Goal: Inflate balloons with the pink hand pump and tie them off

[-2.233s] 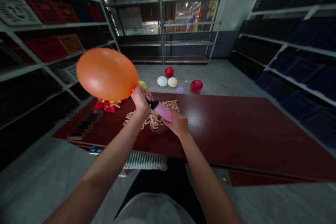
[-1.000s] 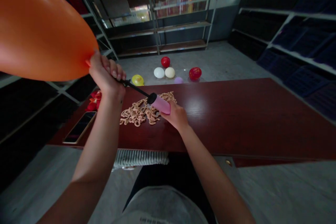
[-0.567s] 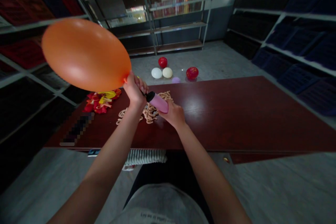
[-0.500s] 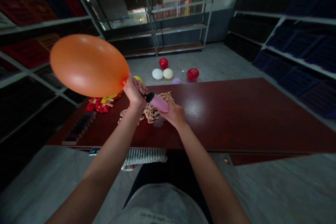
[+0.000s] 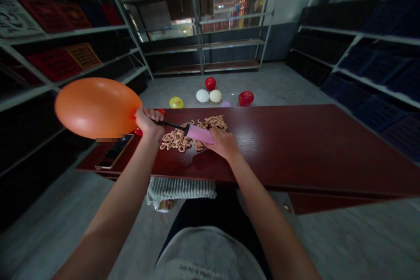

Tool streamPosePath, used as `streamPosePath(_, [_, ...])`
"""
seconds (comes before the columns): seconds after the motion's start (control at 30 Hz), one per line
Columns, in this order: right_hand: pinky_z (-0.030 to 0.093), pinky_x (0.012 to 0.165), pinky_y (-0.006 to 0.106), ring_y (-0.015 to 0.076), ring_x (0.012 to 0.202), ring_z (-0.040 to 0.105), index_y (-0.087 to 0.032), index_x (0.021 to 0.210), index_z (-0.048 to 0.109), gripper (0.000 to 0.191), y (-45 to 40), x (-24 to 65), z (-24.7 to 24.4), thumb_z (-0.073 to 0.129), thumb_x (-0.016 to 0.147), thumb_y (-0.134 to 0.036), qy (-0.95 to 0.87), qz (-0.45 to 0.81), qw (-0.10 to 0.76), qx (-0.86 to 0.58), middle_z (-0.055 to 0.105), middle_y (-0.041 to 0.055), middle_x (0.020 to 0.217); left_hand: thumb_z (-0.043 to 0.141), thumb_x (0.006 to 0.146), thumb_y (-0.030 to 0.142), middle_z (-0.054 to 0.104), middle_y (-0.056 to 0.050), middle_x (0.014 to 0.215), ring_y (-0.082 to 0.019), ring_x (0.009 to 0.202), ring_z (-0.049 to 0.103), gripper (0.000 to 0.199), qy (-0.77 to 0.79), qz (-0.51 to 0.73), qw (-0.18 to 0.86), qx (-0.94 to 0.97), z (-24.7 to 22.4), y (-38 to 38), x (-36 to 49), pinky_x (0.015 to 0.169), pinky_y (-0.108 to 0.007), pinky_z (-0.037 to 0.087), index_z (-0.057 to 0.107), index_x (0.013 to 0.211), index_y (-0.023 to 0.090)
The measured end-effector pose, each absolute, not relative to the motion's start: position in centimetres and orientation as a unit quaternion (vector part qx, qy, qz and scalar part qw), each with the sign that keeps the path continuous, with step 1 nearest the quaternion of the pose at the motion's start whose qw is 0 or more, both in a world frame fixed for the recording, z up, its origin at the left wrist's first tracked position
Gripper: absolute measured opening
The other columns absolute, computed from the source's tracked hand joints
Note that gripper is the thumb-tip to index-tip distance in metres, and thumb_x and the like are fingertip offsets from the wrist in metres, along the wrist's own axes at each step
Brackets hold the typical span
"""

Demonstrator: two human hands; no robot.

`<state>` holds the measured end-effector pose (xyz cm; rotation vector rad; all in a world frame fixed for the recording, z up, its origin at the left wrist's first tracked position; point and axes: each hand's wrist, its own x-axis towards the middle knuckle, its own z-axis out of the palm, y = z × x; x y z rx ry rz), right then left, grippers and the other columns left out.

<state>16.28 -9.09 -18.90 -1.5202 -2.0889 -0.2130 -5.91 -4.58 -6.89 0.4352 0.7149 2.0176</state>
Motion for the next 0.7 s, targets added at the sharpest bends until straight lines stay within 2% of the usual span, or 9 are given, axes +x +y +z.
streamPosePath(0.33, [0.045, 0.072, 0.028, 0.0212, 0.092, 0.068, -0.021, 0.112, 0.060, 0.042, -9.1, 16.1, -18.7, 0.064, 0.084, -0.053, -0.772, -0.053, 0.285, -0.565, 0.072, 0.0072, 0.106, 0.037, 0.099, 0.025, 0.020, 0.006, 0.040, -0.006, 0.032, 0.022, 0.045, 0.271, 0.822, 0.433, 0.251, -1.5, -5.5, -9.6, 0.038, -0.023, 0.020, 0.020, 0.057, 0.019])
streamPosePath(0.5, [0.047, 0.070, 0.029, 0.0219, 0.088, 0.070, -0.020, 0.120, 0.058, 0.051, -8.6, 16.9, -19.2, 0.067, 0.082, -0.053, -0.750, -0.031, 0.320, -0.578, 0.073, 0.0064, 0.105, 0.042, 0.100, 0.034, 0.022, 0.006, 0.040, -0.007, 0.032, 0.022, 0.048, 0.257, 0.806, 0.439, 0.301, 0.9, -4.8, -6.0, 0.037, -0.023, 0.021, 0.023, 0.059, 0.020])
streamPosePath(0.7, [0.047, 0.068, 0.029, 0.0238, 0.081, 0.072, -0.018, 0.115, 0.059, 0.052, -8.1, 17.6, -19.6, 0.065, 0.082, -0.057, -0.706, -0.022, 0.367, -0.605, 0.075, 0.0083, 0.098, 0.039, 0.102, 0.032, 0.020, 0.007, 0.037, -0.007, 0.030, 0.019, 0.052, 0.222, 0.793, 0.421, 0.379, 1.9, -3.0, 0.2, 0.036, -0.025, 0.013, 0.024, 0.053, 0.021])
